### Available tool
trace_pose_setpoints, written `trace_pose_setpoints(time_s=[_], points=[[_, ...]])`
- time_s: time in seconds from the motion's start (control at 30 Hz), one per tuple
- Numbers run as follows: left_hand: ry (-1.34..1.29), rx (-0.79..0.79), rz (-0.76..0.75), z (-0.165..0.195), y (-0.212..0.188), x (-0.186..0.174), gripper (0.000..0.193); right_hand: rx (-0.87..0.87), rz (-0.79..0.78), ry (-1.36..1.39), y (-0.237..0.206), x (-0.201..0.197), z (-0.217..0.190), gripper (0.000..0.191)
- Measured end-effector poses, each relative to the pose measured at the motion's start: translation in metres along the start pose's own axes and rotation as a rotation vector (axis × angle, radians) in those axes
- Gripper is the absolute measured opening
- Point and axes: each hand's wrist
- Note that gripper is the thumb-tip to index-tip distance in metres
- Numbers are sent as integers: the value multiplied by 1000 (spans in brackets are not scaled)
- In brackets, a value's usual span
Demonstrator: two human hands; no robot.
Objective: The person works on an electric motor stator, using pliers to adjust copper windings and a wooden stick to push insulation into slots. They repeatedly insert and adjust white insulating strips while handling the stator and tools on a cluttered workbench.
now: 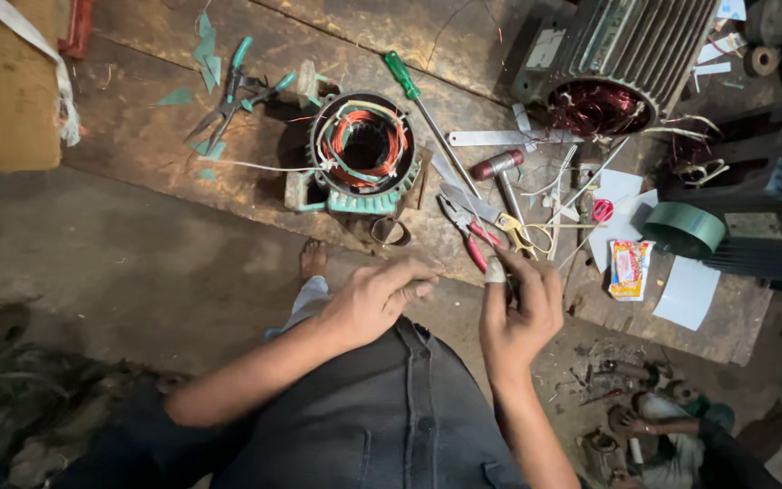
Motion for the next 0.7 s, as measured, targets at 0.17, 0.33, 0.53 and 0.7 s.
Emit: trace_pose_setpoints(time_s=[0.17, 0.33, 0.53, 0.7], points=[[395, 286, -6, 4, 0, -13, 44, -58, -103, -3, -5, 12, 2, 30], [339, 121, -180, 1, 7, -7, 49, -21, -170, 39, -13, 11, 5, 29], [318, 101, -226, 1, 12, -1, 52, 12, -234, 62, -17, 7, 12, 38], [604, 210, -120, 17, 18, 0, 46, -18, -255, 82, -19, 0, 21, 48]])
Point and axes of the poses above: each hand's wrist, its own y-axis towards the middle knuckle, its own x-axis out of the palm, z = x × y, and after that the axes turned 6 degrees about -z, right-handed
